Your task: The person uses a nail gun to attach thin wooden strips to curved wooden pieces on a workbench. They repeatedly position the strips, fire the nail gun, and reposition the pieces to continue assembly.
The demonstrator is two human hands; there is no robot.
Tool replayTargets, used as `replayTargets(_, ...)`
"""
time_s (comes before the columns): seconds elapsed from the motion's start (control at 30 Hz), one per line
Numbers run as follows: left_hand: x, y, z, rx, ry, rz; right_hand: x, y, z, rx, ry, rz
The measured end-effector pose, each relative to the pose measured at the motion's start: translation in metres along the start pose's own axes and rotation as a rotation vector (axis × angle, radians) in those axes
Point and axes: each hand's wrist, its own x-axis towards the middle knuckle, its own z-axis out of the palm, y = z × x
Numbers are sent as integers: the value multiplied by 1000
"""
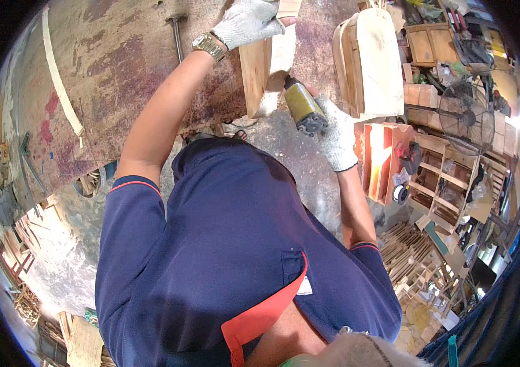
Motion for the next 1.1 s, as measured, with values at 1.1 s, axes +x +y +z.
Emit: replayTargets(1.1, -16, 87, -53, -264, -77, -322, -58, 37, 42, 214, 408, 277)
